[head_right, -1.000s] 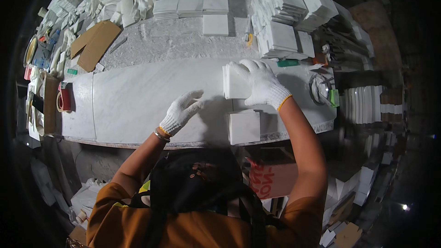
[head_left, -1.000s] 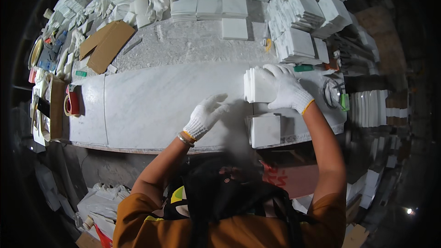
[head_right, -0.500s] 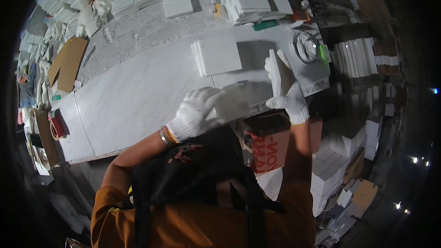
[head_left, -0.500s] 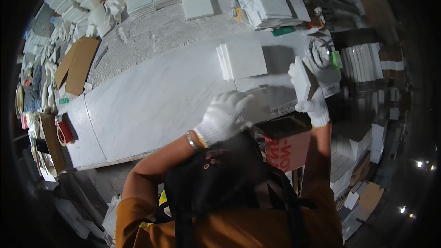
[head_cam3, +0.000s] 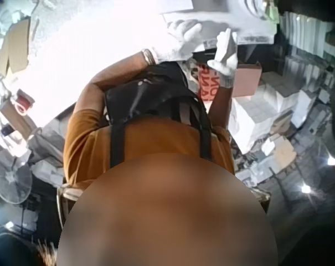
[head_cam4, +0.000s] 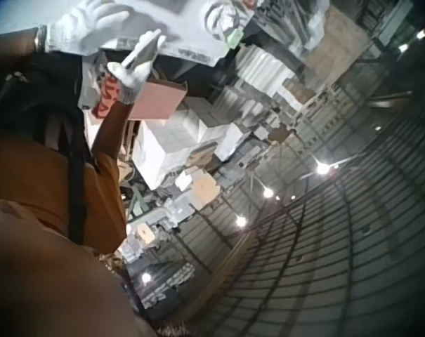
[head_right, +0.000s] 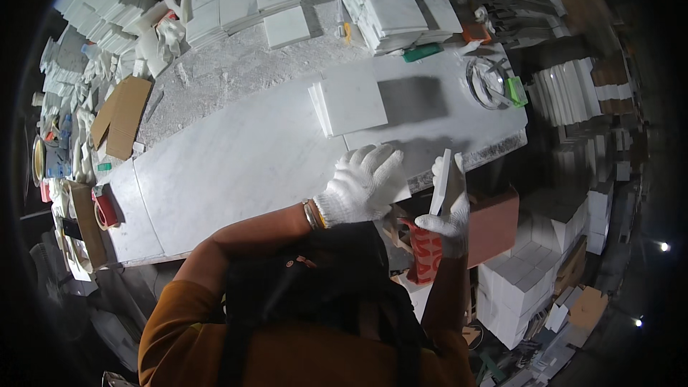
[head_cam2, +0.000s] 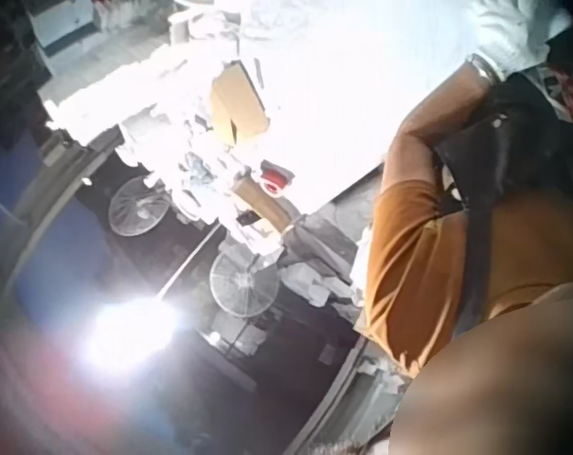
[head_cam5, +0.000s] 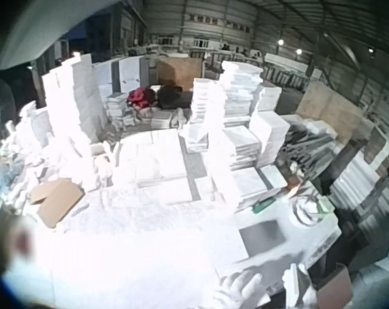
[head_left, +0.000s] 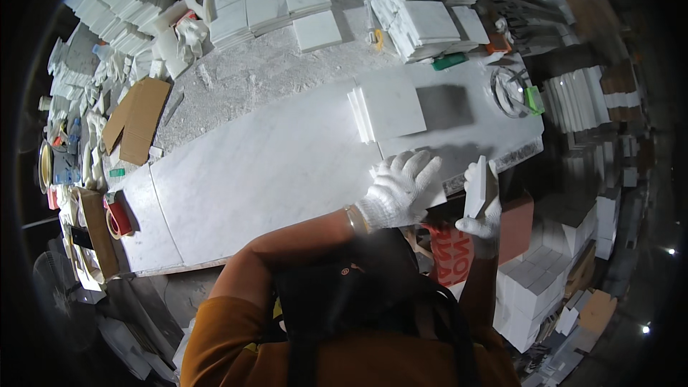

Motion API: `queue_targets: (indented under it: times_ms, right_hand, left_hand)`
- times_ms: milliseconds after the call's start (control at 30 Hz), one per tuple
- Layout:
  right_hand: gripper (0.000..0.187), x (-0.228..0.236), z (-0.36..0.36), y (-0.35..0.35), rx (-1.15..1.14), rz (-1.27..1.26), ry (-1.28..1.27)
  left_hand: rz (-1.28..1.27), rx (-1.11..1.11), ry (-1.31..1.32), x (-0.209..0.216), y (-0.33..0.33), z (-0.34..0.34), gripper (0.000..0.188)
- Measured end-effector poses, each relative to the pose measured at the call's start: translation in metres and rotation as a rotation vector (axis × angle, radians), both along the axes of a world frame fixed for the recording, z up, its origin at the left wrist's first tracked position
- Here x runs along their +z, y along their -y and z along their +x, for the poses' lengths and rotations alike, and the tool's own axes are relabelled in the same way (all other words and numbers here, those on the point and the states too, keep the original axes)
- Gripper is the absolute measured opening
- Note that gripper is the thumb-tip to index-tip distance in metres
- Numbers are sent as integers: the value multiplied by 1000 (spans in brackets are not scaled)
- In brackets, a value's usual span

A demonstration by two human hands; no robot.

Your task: The person applies a white paste to the edges of small white rectangular blocks using a small metal spatula, then presses them together to form larger stacks. The person repeatedly picks up blocks, applies paste, and joins them on a cluttered workbench.

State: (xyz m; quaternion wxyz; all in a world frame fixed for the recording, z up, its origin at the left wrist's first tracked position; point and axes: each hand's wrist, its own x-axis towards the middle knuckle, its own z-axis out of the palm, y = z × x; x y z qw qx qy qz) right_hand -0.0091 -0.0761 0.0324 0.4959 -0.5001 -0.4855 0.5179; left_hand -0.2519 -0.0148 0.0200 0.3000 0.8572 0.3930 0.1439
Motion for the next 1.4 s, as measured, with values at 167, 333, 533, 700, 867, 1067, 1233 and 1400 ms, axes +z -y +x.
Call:
queue_targets:
  times_ms: [167, 333, 533, 700, 867, 1067, 1233, 1400]
  right_hand:
    - [133, 50, -58, -7, -43, -31, -54]
    - [138, 75, -92, -21, 218, 105, 737]
    - [128, 58, -129, -40, 365, 364, 897]
    - [125, 63, -140, -46, 419, 347, 994]
    - [121, 59, -145, -50, 460, 347, 980]
    - [88, 75, -169, -51, 313, 586, 1101]
    - [55, 98, -186, -98, 302, 764, 1069]
    - [34, 93, -182, -166, 299, 137, 326]
  left_hand:
    - [-738, 114, 742, 12, 9, -28, 94]
    - [-1643, 86, 1500, 11, 15, -50, 78]
    - [-1615, 186, 1627, 9, 22, -61, 57]
    - [-1675, 196, 1752, -2, 23, -66, 56]
    - [-1623, 134, 1698, 3, 19, -75, 63]
    - [-1373, 178, 1710, 32, 2, -81, 82]
    - [-1103, 292, 1648, 48, -35, -95, 73]
    - [-915, 424, 1359, 48, -76, -134, 64]
